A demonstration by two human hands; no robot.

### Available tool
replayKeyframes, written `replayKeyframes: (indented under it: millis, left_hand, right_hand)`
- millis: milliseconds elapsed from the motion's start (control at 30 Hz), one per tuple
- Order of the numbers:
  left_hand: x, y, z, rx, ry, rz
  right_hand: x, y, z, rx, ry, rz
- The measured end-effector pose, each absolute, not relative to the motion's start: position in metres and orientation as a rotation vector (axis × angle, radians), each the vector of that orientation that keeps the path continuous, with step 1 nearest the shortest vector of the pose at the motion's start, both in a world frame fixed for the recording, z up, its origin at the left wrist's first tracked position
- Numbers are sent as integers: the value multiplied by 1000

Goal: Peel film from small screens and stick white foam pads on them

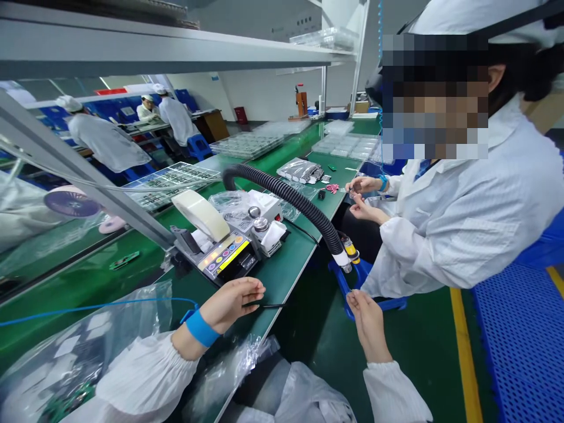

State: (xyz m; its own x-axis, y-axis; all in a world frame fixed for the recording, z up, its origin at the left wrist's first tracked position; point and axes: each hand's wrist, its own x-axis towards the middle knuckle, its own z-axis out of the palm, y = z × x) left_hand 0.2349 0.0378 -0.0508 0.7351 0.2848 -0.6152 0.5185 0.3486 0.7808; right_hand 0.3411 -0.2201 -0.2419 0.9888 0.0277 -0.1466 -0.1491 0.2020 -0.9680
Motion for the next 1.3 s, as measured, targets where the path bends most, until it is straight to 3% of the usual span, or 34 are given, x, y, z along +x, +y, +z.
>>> replayKeyframes:
  millis: [433,600,700,1100,1300]
  left_hand:
    - [163,23,-33,1025,764,-184]
    - [117,12,-18,908,458,-179]
    - [90,8,-11,862,300,-115]
    - [-1,-24,-4,744,308,191]
    - [-25,-21,-21,768,430,312]
  right_hand:
    - [256,-158,-125,-1443,-696,47]
    - [236,-115,-75,-1306,-1195,-215]
    - [219,-96,-57,-1205,-1270,-212]
    - [136,-87,-48,-890,-1526,27]
    - [186,-87,-85,-1349,-1231,-101]
